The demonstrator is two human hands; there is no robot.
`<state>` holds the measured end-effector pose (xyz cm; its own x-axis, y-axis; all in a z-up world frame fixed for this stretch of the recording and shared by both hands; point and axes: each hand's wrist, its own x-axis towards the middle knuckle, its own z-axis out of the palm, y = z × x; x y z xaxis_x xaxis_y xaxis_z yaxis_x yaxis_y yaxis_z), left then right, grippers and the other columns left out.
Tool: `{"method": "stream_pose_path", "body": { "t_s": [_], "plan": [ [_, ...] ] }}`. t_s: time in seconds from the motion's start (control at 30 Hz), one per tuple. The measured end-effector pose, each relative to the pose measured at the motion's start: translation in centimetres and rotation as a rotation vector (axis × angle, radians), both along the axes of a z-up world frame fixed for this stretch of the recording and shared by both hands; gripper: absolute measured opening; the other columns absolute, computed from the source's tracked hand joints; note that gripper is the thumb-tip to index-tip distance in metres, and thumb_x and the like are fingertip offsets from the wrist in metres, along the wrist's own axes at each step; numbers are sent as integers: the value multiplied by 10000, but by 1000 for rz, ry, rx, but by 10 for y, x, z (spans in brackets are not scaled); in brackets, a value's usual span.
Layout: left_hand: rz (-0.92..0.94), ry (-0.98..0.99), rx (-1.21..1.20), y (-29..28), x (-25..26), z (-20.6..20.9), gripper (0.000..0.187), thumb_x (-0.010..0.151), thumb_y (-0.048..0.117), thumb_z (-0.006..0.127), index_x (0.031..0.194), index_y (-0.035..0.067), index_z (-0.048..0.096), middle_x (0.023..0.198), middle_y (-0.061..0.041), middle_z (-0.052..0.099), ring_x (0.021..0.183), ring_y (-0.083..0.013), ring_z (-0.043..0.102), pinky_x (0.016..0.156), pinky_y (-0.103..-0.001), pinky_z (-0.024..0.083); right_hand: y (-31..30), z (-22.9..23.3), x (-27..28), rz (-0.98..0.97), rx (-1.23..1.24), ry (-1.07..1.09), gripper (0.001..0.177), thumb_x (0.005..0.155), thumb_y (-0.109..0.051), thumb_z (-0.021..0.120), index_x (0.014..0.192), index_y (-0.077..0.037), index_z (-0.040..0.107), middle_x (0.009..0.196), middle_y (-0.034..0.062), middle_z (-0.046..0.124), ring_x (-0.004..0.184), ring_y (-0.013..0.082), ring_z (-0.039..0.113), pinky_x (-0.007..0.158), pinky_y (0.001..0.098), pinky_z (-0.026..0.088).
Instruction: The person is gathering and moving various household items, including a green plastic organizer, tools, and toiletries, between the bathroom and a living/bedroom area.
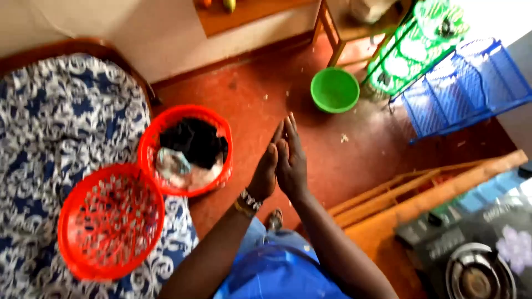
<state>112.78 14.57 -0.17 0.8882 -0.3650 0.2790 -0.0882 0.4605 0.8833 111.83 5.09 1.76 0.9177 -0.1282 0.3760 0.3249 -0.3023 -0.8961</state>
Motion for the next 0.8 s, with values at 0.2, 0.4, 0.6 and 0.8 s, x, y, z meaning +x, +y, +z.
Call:
{"method": "stream_pose_path", "body": {
  "t_s": [0.2,0.4,0.6,0.8],
  "plan": [
    [-70,71,-8,-24,85,-1,805,1102,565,279,1664,15,103,1746,-128,153,1612,-257,174,1301,-395,155,-24,-10,80,-29,70,35,590,1118,-321,470,1603,-9,346,1706,178,315,1585,319,304,1250,412,304],
    [-124,7,18,-30,204,4,789,1114,583,234,1656,10,195,1729,-128,241,1594,-240,236,1304,-379,177,-36,-3,186,-115,-20,-24,599,1112,-285,534,1605,7,360,1679,190,382,1568,309,360,1268,417,297],
    [-148,-27,117,-34,304,19,761,1120,554,257,1622,-17,303,1654,-150,383,1538,-242,347,1268,-372,250,-41,11,269,-203,47,1,583,1089,-267,585,1565,15,400,1628,182,444,1518,298,437,1228,402,369],
    [-170,10,117,-51,380,18,705,1131,503,283,1592,-25,361,1613,-164,440,1523,-253,365,1264,-370,262,-64,15,344,-246,-4,-3,549,1056,-276,622,1517,-21,469,1598,188,468,1434,297,512,1132,402,466]
  ]
}}
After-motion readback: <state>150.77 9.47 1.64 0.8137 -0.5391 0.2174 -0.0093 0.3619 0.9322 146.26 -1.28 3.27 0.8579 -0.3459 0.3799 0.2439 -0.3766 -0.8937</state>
